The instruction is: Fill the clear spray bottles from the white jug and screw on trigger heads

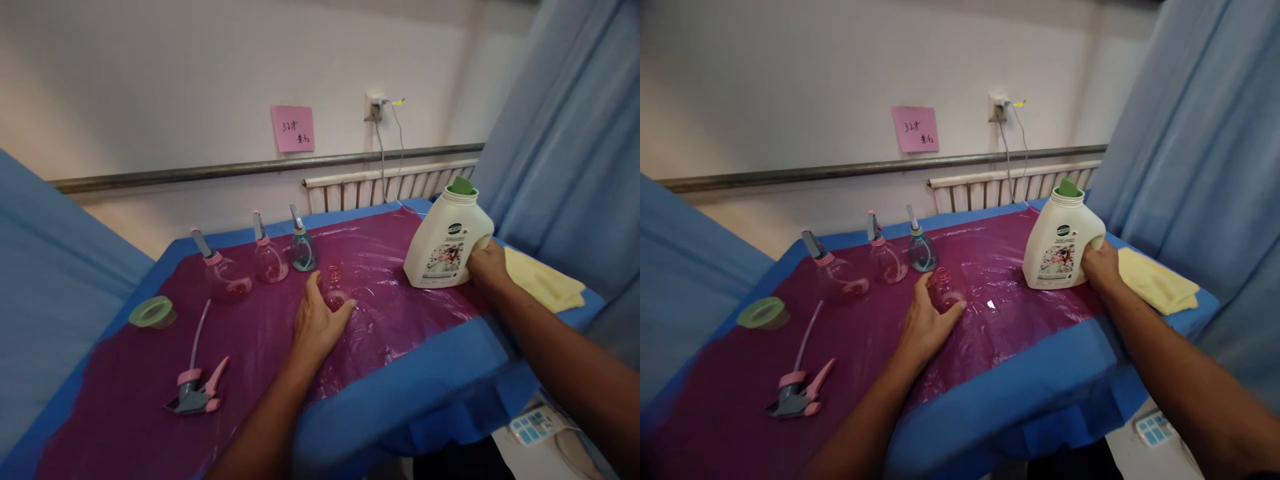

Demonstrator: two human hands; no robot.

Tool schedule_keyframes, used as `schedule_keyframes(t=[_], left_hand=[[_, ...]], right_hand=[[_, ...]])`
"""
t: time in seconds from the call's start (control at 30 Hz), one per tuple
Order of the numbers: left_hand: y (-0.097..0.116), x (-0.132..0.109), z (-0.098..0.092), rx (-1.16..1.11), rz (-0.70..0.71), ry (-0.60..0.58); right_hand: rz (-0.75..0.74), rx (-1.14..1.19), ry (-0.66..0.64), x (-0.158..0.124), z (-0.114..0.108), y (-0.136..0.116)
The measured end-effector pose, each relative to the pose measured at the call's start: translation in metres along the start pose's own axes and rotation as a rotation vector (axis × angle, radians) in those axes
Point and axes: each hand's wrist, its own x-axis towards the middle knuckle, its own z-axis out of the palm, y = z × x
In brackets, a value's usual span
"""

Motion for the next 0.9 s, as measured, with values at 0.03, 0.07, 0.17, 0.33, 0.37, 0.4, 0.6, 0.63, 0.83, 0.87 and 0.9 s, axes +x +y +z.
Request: schedule_keyframes(t=[0.03, 0.07, 0.17, 0.33, 0.37, 0.4, 0.6, 0.63, 0.83, 0.87, 0.9], left_hand=[[0.0, 0.0, 0.0, 0.008, -0.01, 0.001], [0.0, 0.0, 0.0, 0.015, -0.02, 0.001], [0.0, 0.0, 0.001, 0.025, -0.023, -0.004], [-0.001, -0.002, 0.003, 0.024, 0.015, -0.011], [-0.001, -0.003, 0.003, 0.023, 0.027, -0.017], [-0.001, -0.003, 0.003, 0.023, 0.037, -0.023], [0.008, -0.008, -0.001, -0.011, 0.03, -0.071], [0.01, -0.009, -0.002, -0.031, 0.025, -0.079], [0.02, -0.015, -0.006, -0.142, 0.057, -0.09], [0.021, -0.016, -0.007, -0.156, 0.059, -0.092], [0.021, -0.017, -0.008, -0.173, 0.064, -0.098]], right_hand=[[0.07, 0.017, 0.022, -0.001, -0.003, -0.003], [0.143, 0.045, 0.042, -0.002, -0.006, -0.006], [0.281, 0.097, 0.066, -0.007, -0.014, -0.018], [0.35, 0.071, 0.074, -0.011, -0.029, -0.041], [0.351, 0.061, 0.075, -0.011, -0.032, -0.044], [0.349, 0.053, 0.073, -0.011, -0.034, -0.047], [0.315, -0.008, 0.1, -0.012, -0.056, -0.059], [0.303, -0.027, 0.094, -0.012, -0.061, -0.061], [0.178, -0.149, 0.009, -0.008, -0.091, -0.084], [0.174, -0.165, 0.0, -0.007, -0.094, -0.09], [0.169, -0.175, -0.011, -0.006, -0.097, -0.097]])
